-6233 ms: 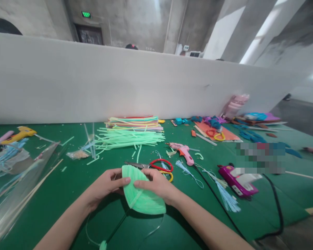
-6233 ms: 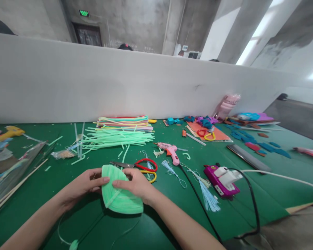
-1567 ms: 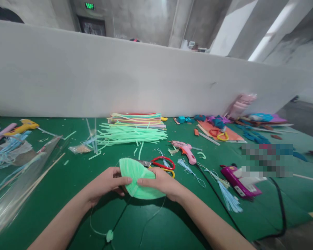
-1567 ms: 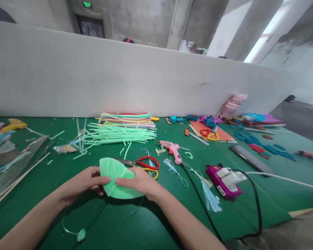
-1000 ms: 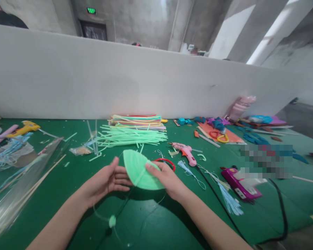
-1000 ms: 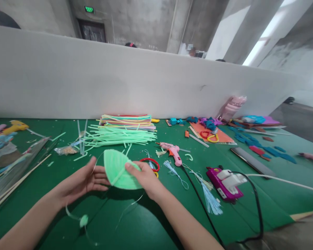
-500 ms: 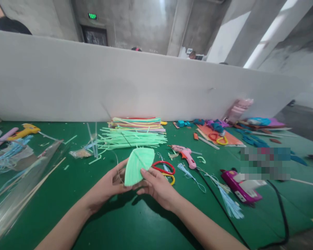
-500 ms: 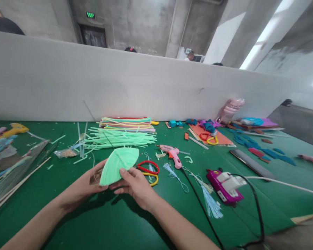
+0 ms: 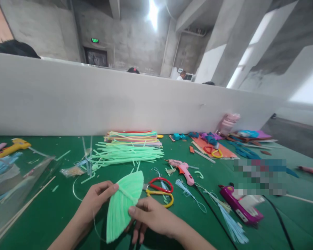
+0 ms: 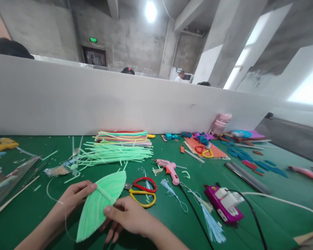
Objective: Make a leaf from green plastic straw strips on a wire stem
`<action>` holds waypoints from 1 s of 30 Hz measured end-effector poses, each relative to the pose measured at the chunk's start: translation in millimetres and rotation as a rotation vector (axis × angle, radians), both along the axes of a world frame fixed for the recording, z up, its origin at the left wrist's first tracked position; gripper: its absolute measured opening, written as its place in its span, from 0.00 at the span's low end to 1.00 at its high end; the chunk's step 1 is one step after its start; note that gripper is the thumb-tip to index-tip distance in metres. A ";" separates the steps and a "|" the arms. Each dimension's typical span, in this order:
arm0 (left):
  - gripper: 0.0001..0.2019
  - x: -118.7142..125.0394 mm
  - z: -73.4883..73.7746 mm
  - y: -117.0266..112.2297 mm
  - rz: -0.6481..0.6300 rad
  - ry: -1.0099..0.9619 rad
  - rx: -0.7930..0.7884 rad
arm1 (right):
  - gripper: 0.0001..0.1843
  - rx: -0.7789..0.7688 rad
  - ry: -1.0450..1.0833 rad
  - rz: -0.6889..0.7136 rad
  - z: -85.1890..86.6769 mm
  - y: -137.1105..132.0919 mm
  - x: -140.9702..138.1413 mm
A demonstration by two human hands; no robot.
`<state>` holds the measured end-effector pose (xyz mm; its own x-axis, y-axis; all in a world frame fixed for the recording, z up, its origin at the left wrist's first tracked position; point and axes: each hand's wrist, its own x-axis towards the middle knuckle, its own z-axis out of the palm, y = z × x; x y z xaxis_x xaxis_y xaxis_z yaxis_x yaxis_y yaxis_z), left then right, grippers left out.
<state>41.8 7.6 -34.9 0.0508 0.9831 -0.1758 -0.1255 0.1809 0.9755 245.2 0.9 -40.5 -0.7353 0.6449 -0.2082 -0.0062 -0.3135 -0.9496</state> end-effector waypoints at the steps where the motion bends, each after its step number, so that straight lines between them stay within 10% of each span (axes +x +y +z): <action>1: 0.20 -2.2 -1.9 1.7 0.012 0.013 0.004 | 0.32 0.006 -0.022 0.012 1.9 1.2 2.0; 9: 0.19 -10.0 -7.6 7.1 -0.039 -0.047 -0.054 | 0.21 0.351 -0.412 -0.414 30.2 29.7 26.7; 12: 0.19 -10.1 -9.2 5.6 -0.104 -0.114 -0.069 | 0.16 0.734 -0.672 -0.477 46.5 49.4 25.0; 17: 0.19 -9.2 -12.3 2.2 -0.306 0.021 -0.033 | 0.09 1.306 -1.054 -0.274 53.6 92.9 -18.0; 23: 0.18 -7.7 -10.1 0.3 -0.473 0.160 -0.056 | 0.09 1.484 -1.109 -0.098 31.0 136.0 -79.0; 30: 0.17 -9.5 -17.3 2.4 -0.507 0.147 -0.040 | 0.10 1.505 -1.174 -0.094 34.0 151.1 -83.5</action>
